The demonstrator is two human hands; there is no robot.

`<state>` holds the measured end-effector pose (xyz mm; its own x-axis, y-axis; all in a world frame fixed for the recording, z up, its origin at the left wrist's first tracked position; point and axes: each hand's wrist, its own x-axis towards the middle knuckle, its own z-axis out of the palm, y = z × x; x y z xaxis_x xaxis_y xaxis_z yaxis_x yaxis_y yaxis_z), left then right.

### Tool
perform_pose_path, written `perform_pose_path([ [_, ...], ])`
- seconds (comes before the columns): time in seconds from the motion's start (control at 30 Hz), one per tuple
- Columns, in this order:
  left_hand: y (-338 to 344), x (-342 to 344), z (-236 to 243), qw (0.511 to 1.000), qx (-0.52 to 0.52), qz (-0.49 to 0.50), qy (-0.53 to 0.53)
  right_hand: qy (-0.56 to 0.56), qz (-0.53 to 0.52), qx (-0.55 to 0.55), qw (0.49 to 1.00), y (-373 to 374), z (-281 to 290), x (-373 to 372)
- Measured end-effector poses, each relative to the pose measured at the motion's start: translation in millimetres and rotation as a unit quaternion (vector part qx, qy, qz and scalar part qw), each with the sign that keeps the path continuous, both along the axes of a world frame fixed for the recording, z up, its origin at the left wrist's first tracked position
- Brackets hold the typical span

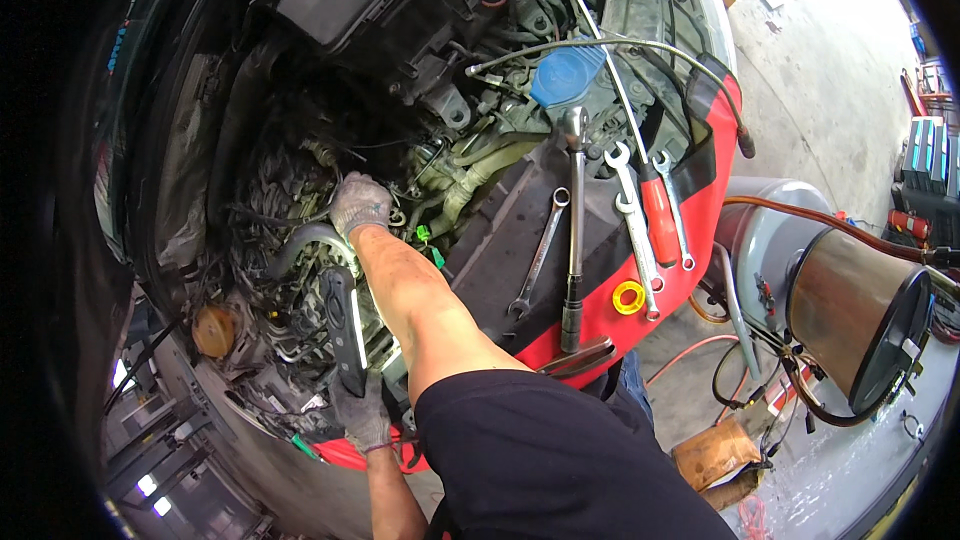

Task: The person works on a car engine with the hood open, using a work light and various hand tools to remove and reattach hoses and components. The person manipulates engine parts and tools throughout the clip.

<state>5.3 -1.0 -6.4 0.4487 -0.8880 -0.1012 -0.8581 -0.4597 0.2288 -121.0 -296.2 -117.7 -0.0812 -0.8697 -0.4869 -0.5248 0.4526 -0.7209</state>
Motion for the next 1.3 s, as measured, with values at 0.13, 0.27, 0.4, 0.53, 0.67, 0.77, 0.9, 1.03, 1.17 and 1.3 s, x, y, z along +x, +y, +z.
perform_pose_path([
  [0.13,-2.7,0.9,-4.8,1.000,-0.016,0.010,0.021,0.002,-0.019,-0.011,1.000,-7.8,-5.3,-1.9],
  [0.27,-3.3,-0.7,-0.4,1.000,-0.006,-0.013,0.000,-0.040,0.005,-0.014,0.999,-5.3,-6.5,-4.1],
  [0.4,-0.3,1.9,0.6,1.000,-0.008,0.002,0.012,-0.086,0.037,0.012,0.996,-5.9,5.6,-13.6],
  [0.53,-4.9,-5.6,3.8,1.000,-0.017,-0.003,0.016,-0.156,-0.114,0.056,0.979,-7.0,-12.0,2.2],
  [0.67,-8.6,-8.2,4.6,0.999,-0.021,-0.006,0.032,-0.157,-0.198,0.073,0.965,-8.0,-15.7,7.3],
  [0.77,0.4,0.3,-2.1,0.999,-0.044,-0.019,-0.003,-0.154,-0.152,0.110,0.970,-7.1,-5.5,5.9],
  [0.9,-2.3,-0.9,0.2,1.000,-0.019,0.001,0.014,-0.141,-0.128,0.115,0.975,-10.8,-5.0,4.7],
  [1.03,-4.3,-1.3,-1.3,1.000,-0.023,-0.005,0.020,-0.174,-0.159,0.076,0.969,-19.0,-27.8,1.8],
  [1.17,-7.4,-5.6,0.7,0.999,-0.028,-0.019,0.001,-0.134,-0.126,0.073,0.980,-29.9,-44.5,-10.9],
  [1.3,3.8,6.9,-7.5,0.999,-0.036,-0.005,0.014,-0.080,-0.059,0.059,0.993,-29.9,-28.4,-37.5],
])
